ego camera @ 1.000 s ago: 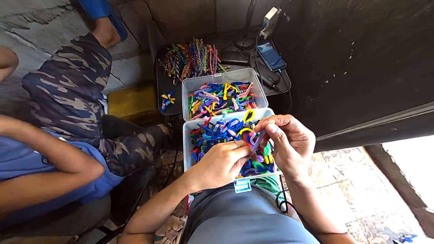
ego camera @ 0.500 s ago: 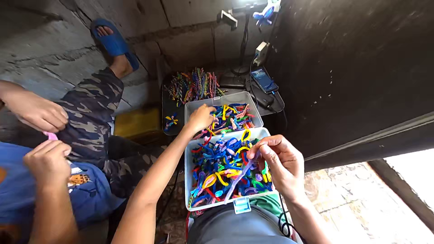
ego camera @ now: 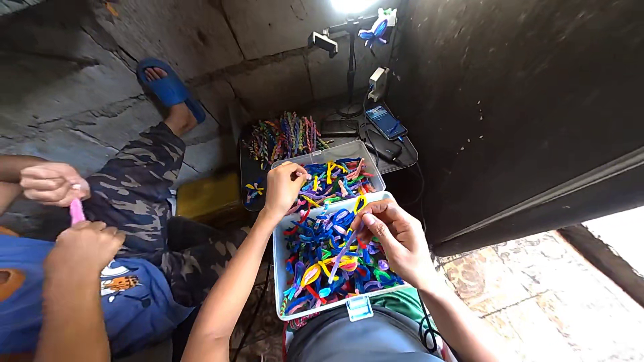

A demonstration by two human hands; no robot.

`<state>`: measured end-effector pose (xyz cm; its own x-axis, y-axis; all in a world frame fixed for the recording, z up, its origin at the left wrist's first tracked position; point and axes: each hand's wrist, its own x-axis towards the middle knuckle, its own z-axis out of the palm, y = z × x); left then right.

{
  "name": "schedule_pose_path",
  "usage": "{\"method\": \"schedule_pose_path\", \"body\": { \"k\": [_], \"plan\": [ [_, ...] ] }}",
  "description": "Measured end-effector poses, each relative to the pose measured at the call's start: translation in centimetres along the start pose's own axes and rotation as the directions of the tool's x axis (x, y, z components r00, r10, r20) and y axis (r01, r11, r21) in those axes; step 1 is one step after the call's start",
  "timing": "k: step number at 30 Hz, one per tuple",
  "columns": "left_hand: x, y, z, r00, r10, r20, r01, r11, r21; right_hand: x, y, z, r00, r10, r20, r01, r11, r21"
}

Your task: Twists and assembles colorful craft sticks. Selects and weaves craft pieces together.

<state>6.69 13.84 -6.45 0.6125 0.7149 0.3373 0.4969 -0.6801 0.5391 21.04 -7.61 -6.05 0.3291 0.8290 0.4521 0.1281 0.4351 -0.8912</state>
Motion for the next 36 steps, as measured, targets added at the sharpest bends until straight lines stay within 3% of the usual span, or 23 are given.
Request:
{"method": "schedule_pose_path", "body": {
  "k": [3, 5, 7, 10, 16, 21, 28, 36],
  "plan": [
    [-1.9, 1.3, -1.5, 0.970, 0.098, -0.224, -0.124, 0.987, -0.106, 0.1, 0.3, 0.2, 0.998, 0.042, -0.044, -0.043, 0.999, -0.028],
    [-3.2, 2.9, -2.3, 0.955, 0.060, -0.290, -0.158, 0.931, -0.329, 0.1, 0.4, 0.3, 0.996, 0.063, -0.060, -0.063, 0.998, -0.011],
    [-4.7, 5.2, -3.0, 0.965, -0.004, -0.264, -0.153, 0.805, -0.573, 0.1, 0.4, 0.5, 0.994, 0.080, -0.077, -0.077, 0.996, 0.037],
    [-7.5, 7.3, -3.0, 0.986, 0.042, -0.160, -0.145, 0.683, -0.716, 0.0, 0.5, 0.7, 0.992, 0.083, -0.093, -0.070, 0.988, 0.136],
    [-11.0, 8.4, -1.3, 0.978, 0.205, -0.046, -0.171, 0.649, -0.741, -0.6, -0.1, 0.8, 0.997, -0.056, -0.046, 0.062, 0.988, 0.140],
    [-11.9, 8.7, -0.9, 0.984, 0.177, -0.002, -0.129, 0.710, -0.692, -1.0, -0.7, 0.9, 0.987, -0.158, 0.038, 0.153, 0.982, 0.111],
    [-12.4, 9.7, 0.7, 0.987, 0.126, -0.102, -0.162, 0.737, -0.656, -1.1, -0.8, 1.1, 0.969, -0.248, 0.016, 0.248, 0.969, 0.001],
    [-12.4, 10.9, 1.2, 0.953, 0.116, -0.279, -0.272, 0.736, -0.620, -1.3, -1.4, 1.9, 0.882, -0.471, 0.012, 0.458, 0.851, -0.257]
  ]
}}
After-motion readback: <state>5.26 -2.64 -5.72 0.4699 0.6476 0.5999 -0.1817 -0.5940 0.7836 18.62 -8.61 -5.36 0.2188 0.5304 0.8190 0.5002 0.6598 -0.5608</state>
